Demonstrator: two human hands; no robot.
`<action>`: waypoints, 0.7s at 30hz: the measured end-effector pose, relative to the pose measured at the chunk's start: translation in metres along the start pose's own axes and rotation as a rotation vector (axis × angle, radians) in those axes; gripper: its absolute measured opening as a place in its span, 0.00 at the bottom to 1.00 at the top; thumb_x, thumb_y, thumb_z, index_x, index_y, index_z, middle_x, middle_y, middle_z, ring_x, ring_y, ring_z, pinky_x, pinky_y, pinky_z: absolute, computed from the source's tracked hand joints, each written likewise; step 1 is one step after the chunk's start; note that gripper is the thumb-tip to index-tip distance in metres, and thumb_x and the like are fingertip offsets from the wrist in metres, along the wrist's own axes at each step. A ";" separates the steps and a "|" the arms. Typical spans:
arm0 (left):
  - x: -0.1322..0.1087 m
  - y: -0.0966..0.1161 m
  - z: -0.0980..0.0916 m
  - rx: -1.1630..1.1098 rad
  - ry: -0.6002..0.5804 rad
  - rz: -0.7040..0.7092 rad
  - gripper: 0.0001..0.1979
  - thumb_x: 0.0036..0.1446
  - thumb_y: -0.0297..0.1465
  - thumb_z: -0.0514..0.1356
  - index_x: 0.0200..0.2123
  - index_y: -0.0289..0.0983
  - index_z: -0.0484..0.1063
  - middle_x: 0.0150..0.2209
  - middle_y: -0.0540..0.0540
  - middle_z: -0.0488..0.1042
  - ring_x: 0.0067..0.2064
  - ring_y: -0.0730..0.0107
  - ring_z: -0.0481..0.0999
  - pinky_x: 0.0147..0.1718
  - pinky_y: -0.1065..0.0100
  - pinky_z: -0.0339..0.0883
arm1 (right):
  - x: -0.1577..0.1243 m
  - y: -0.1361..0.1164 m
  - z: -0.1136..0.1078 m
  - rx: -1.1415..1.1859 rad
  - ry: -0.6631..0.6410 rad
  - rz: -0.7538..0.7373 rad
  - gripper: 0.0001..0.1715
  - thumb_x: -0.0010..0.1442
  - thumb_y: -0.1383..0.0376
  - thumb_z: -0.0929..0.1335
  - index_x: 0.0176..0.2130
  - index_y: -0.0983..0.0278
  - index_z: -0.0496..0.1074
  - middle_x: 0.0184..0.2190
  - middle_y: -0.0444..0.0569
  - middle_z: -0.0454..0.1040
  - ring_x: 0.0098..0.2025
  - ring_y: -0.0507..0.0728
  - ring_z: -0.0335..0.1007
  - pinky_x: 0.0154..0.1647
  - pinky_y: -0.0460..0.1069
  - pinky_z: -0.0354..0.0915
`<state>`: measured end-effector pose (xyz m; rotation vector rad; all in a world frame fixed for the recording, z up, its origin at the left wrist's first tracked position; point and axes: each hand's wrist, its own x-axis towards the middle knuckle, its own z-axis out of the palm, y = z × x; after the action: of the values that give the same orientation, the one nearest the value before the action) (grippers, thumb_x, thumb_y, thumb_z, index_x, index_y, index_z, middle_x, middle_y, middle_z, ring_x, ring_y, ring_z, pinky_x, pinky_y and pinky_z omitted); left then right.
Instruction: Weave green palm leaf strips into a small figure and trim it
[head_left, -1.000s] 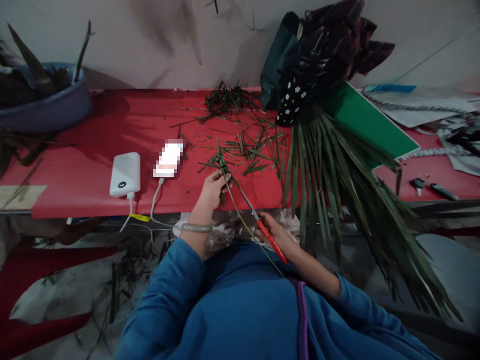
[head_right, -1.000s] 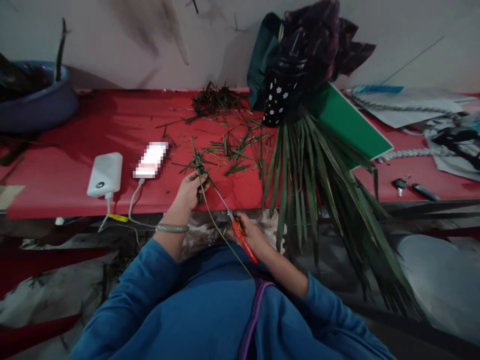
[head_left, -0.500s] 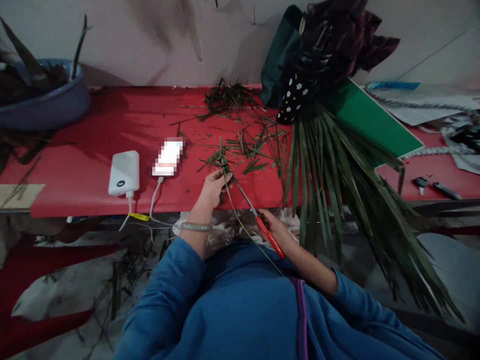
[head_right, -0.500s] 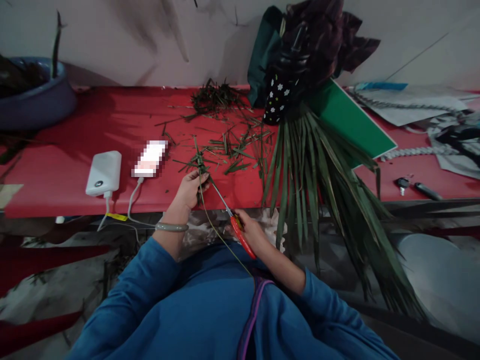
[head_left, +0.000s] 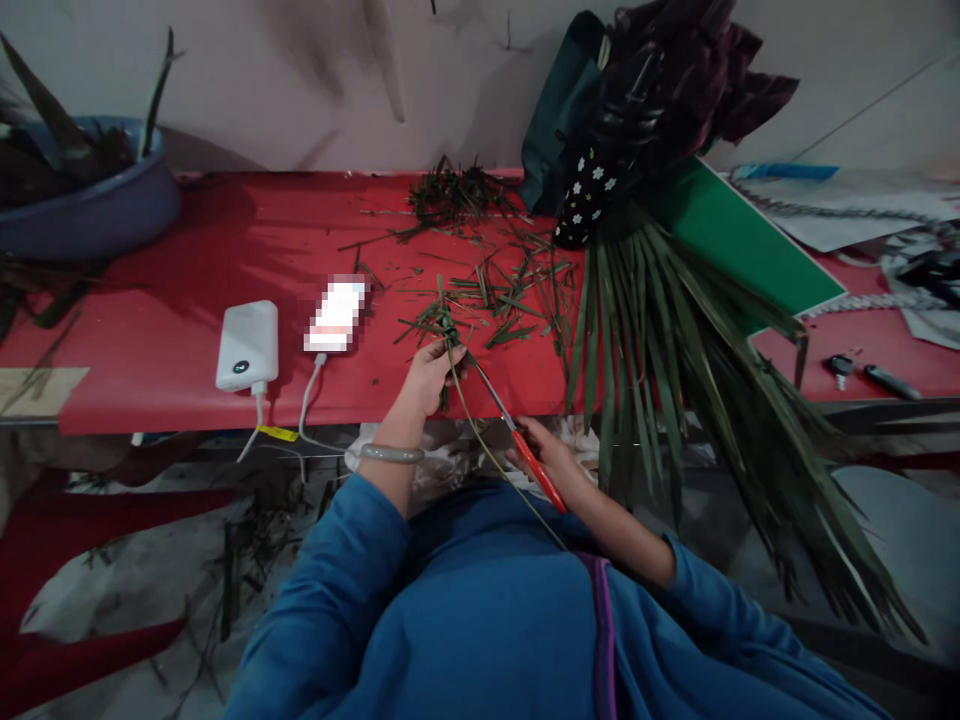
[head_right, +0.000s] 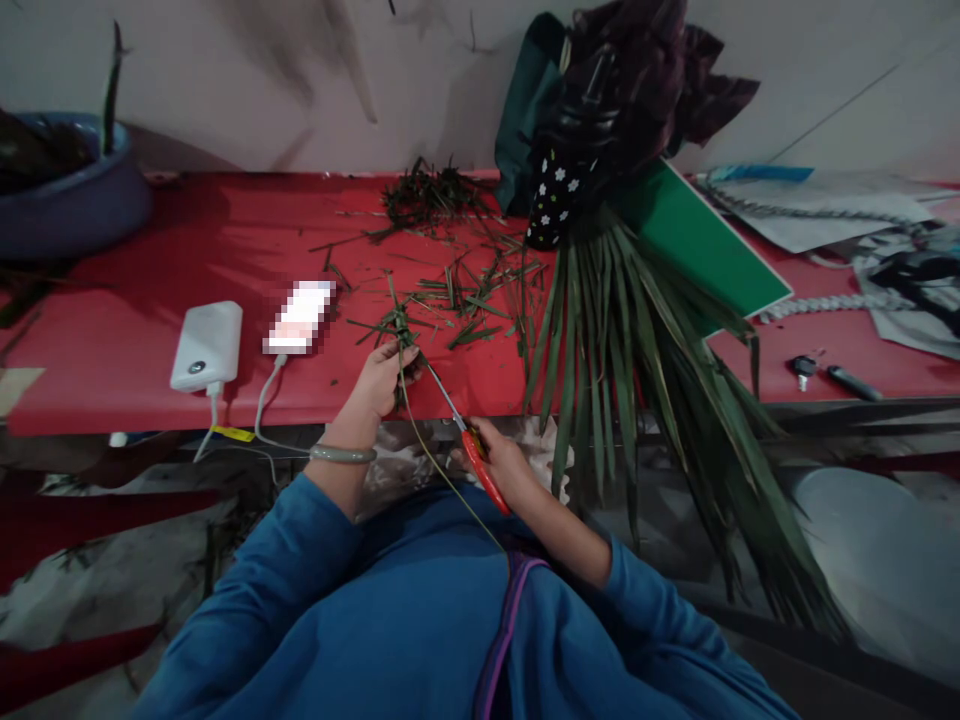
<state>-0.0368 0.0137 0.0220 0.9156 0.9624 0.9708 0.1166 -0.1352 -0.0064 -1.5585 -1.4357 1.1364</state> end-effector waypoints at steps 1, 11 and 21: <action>0.000 0.000 0.000 0.009 -0.001 -0.008 0.13 0.37 0.36 0.63 0.23 0.34 0.65 0.18 0.53 0.67 0.17 0.81 0.65 0.13 0.78 0.45 | 0.001 0.002 0.000 -0.002 0.000 -0.011 0.24 0.50 0.60 0.65 0.47 0.64 0.61 0.27 0.43 0.65 0.27 0.49 0.61 0.27 0.44 0.60; -0.001 0.003 -0.002 0.073 -0.060 -0.041 0.12 0.38 0.36 0.63 0.23 0.34 0.66 0.18 0.51 0.68 0.17 0.81 0.65 0.14 0.78 0.48 | 0.001 -0.005 0.002 0.062 -0.035 0.060 0.21 0.50 0.59 0.64 0.45 0.62 0.61 0.24 0.41 0.62 0.22 0.47 0.58 0.21 0.43 0.59; -0.002 0.001 -0.003 0.015 -0.088 -0.001 0.10 0.39 0.33 0.62 0.24 0.34 0.66 0.19 0.52 0.69 0.18 0.80 0.66 0.15 0.77 0.52 | 0.001 0.000 0.001 0.050 -0.007 0.077 0.25 0.50 0.57 0.65 0.47 0.63 0.61 0.24 0.41 0.63 0.20 0.47 0.57 0.18 0.43 0.57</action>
<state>-0.0405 0.0125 0.0223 0.9625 0.8964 0.9154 0.1156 -0.1338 -0.0069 -1.5885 -1.3517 1.2147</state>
